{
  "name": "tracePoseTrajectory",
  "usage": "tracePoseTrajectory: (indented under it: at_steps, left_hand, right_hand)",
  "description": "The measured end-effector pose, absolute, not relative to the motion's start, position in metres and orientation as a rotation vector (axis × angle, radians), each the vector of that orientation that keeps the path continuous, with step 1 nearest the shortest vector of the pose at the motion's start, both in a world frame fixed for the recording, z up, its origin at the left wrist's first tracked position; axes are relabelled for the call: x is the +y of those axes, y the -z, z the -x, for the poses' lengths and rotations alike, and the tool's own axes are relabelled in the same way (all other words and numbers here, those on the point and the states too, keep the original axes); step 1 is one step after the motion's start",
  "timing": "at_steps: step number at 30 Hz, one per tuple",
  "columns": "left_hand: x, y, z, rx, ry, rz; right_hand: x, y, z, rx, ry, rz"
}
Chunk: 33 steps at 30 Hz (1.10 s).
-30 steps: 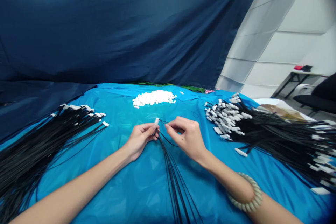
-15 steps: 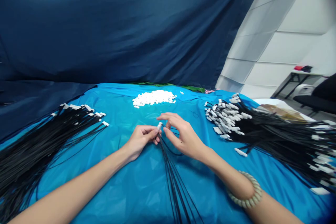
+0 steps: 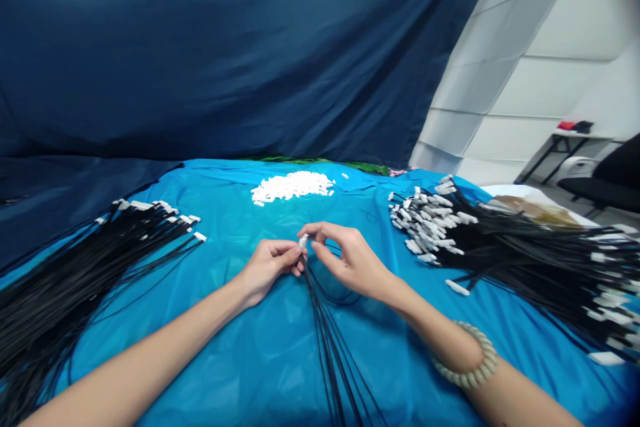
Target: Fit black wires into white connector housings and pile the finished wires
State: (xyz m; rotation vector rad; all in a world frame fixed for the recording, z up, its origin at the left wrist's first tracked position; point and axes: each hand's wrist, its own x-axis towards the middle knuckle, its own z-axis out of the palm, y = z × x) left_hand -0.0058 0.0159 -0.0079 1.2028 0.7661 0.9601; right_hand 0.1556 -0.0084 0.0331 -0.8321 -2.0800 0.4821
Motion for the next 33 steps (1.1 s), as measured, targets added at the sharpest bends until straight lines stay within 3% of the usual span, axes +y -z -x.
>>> tracePoseTrajectory:
  at_steps: [11, 20, 33]
  left_hand:
    - [0.019, 0.009, 0.007, 0.791, -0.949, -1.213]
    - [0.026, 0.009, 0.014, 0.709, -0.995, -0.982]
    - [0.024, 0.008, 0.014, 0.634, -0.971, -0.895]
  right_hand:
    - [-0.005, -0.028, -0.156, -2.096, -0.457, 0.855]
    - [-0.007, -0.036, -0.166, -2.282, 0.240, 0.765]
    - [-0.005, -0.021, -0.159, -2.204, 0.534, 0.651]
